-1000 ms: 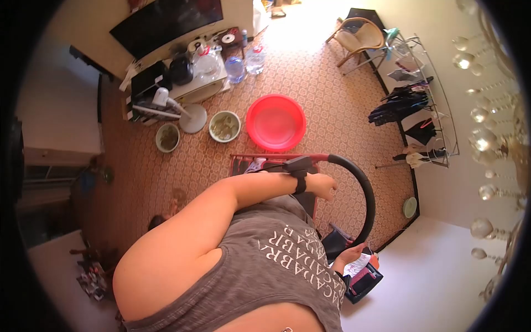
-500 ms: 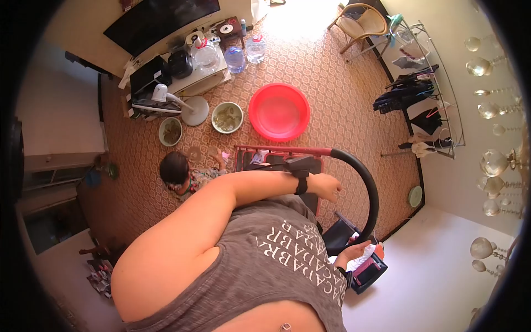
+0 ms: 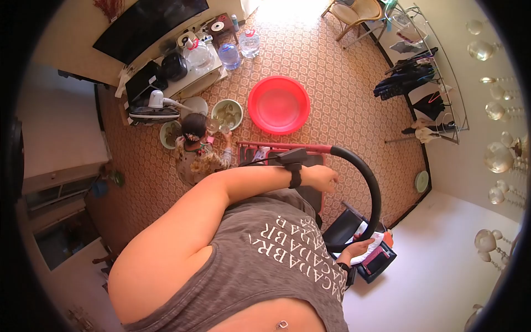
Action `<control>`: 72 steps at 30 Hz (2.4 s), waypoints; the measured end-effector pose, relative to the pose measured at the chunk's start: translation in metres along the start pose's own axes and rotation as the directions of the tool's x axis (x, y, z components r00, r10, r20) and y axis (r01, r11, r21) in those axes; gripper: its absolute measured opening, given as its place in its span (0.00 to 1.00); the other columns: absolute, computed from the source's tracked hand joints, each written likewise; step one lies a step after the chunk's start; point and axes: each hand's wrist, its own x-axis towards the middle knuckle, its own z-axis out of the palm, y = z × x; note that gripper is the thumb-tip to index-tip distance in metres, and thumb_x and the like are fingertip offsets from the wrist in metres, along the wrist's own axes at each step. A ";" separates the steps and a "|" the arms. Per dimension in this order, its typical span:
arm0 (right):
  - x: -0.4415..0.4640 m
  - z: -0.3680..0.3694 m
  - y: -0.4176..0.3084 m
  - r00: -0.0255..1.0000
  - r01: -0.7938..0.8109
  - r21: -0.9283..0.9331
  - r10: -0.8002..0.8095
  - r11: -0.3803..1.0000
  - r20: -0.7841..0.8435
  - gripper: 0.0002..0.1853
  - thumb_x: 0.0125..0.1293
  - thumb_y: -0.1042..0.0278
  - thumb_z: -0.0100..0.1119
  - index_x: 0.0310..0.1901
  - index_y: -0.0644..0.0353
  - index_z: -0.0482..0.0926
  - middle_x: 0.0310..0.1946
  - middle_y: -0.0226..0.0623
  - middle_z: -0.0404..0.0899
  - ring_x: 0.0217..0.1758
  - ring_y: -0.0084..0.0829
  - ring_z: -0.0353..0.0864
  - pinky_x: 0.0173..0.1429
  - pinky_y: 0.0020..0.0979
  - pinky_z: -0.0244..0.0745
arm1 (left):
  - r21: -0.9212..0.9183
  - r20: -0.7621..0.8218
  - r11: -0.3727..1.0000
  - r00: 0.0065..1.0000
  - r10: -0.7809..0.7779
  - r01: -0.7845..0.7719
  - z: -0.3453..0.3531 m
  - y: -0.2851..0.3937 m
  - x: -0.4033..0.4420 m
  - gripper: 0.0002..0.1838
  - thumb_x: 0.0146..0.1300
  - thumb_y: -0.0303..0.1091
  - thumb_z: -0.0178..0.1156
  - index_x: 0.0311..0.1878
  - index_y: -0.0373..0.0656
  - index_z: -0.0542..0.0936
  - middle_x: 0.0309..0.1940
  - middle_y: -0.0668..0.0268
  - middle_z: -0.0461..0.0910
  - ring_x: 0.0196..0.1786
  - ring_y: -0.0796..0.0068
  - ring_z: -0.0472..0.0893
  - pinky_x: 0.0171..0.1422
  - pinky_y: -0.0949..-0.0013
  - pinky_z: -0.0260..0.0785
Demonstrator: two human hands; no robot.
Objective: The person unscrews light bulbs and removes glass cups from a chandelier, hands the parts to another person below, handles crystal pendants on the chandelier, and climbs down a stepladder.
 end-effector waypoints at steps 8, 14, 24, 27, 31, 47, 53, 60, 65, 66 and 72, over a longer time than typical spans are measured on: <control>-0.003 0.000 -0.001 0.998 -0.021 -0.136 0.013 0.990 -0.060 0.36 0.72 0.37 0.32 0.52 0.67 0.77 0.36 0.45 0.82 0.32 0.36 0.80 0.34 0.30 0.75 | 0.034 0.028 0.999 1.000 -0.011 0.010 -0.010 -0.004 -0.001 0.27 0.54 0.46 0.62 0.55 0.42 0.76 0.47 0.52 0.80 0.52 0.53 0.79 0.57 0.59 0.70; -0.001 0.002 0.001 0.998 -0.028 0.019 0.029 0.999 -0.060 0.38 0.69 0.33 0.33 0.47 0.65 0.78 0.25 0.40 0.79 0.22 0.32 0.77 0.25 0.30 0.71 | 0.016 0.026 1.000 1.000 -0.012 0.011 -0.013 -0.001 -0.006 0.28 0.53 0.47 0.61 0.55 0.41 0.76 0.44 0.53 0.81 0.50 0.54 0.79 0.56 0.59 0.70; -0.004 0.001 -0.001 0.997 -0.021 -0.066 0.016 0.998 -0.079 0.40 0.70 0.32 0.30 0.42 0.65 0.81 0.24 0.38 0.80 0.23 0.31 0.77 0.28 0.30 0.72 | 0.021 0.058 1.000 0.998 -0.011 0.009 -0.017 0.001 -0.012 0.29 0.54 0.48 0.62 0.55 0.37 0.75 0.44 0.54 0.82 0.49 0.54 0.80 0.55 0.60 0.71; 0.004 0.001 0.013 0.997 -0.036 -0.043 0.033 0.998 -0.070 0.40 0.70 0.32 0.30 0.42 0.65 0.82 0.24 0.39 0.80 0.24 0.33 0.78 0.29 0.32 0.72 | 0.001 0.046 1.000 0.999 -0.006 0.006 -0.013 -0.004 -0.012 0.29 0.55 0.48 0.62 0.55 0.37 0.75 0.44 0.53 0.82 0.50 0.55 0.80 0.55 0.60 0.71; 0.007 0.001 0.018 0.997 -0.046 -0.049 0.043 0.998 -0.061 0.39 0.70 0.33 0.30 0.41 0.65 0.82 0.24 0.39 0.80 0.24 0.34 0.78 0.30 0.32 0.72 | -0.011 0.041 1.000 0.999 -0.011 0.011 -0.013 -0.006 -0.013 0.29 0.55 0.47 0.62 0.55 0.37 0.75 0.45 0.53 0.81 0.50 0.55 0.79 0.56 0.60 0.71; 0.028 0.013 0.065 0.966 0.063 -0.073 -0.079 0.995 -0.244 0.32 0.72 0.45 0.38 0.22 0.66 0.76 0.17 0.48 0.77 0.22 0.47 0.76 0.29 0.41 0.68 | -0.214 -0.182 0.964 0.976 0.117 -0.156 -0.077 -0.005 0.020 0.18 0.59 0.39 0.63 0.48 0.38 0.79 0.37 0.57 0.83 0.42 0.66 0.84 0.46 0.65 0.75; 0.001 -0.009 0.018 0.971 -0.003 -0.248 -0.056 0.969 -0.231 0.30 0.70 0.42 0.37 0.28 0.59 0.80 0.27 0.51 0.79 0.32 0.53 0.79 0.35 0.47 0.70 | -0.236 -0.212 0.956 0.969 0.125 -0.175 -0.111 0.029 0.053 0.19 0.60 0.34 0.62 0.53 0.37 0.77 0.42 0.60 0.82 0.43 0.72 0.82 0.46 0.72 0.74; -0.007 -0.008 0.009 0.969 -0.020 -0.249 -0.043 0.968 -0.244 0.32 0.69 0.40 0.36 0.27 0.62 0.80 0.24 0.48 0.79 0.32 0.51 0.79 0.38 0.46 0.70 | -0.160 -0.151 0.948 0.956 0.253 -0.276 -0.121 0.064 0.088 0.22 0.59 0.37 0.62 0.56 0.40 0.76 0.45 0.61 0.81 0.43 0.70 0.82 0.45 0.71 0.74; -0.009 -0.004 0.000 0.966 -0.073 -0.238 0.009 0.968 -0.257 0.29 0.69 0.43 0.39 0.28 0.61 0.78 0.24 0.51 0.77 0.35 0.55 0.78 0.39 0.47 0.70 | -0.073 -0.069 0.943 0.945 0.319 -0.324 -0.111 0.068 0.097 0.25 0.58 0.40 0.63 0.57 0.41 0.75 0.47 0.60 0.81 0.45 0.68 0.82 0.48 0.68 0.75; -0.012 -0.004 -0.003 0.967 -0.089 -0.226 0.030 0.970 -0.253 0.29 0.69 0.42 0.39 0.28 0.61 0.78 0.25 0.52 0.77 0.35 0.55 0.78 0.40 0.48 0.70 | -0.059 -0.037 0.948 0.949 0.312 -0.314 -0.108 0.067 0.097 0.25 0.58 0.41 0.63 0.57 0.41 0.75 0.47 0.59 0.81 0.46 0.67 0.82 0.49 0.67 0.74; -0.022 -0.011 -0.024 0.974 -0.084 -0.178 0.043 0.980 -0.222 0.32 0.69 0.40 0.38 0.28 0.63 0.78 0.25 0.53 0.78 0.35 0.53 0.79 0.39 0.48 0.70 | 0.001 0.100 0.958 0.954 0.284 -0.286 -0.105 0.103 0.081 0.28 0.61 0.42 0.63 0.61 0.39 0.71 0.52 0.58 0.78 0.50 0.67 0.79 0.53 0.67 0.73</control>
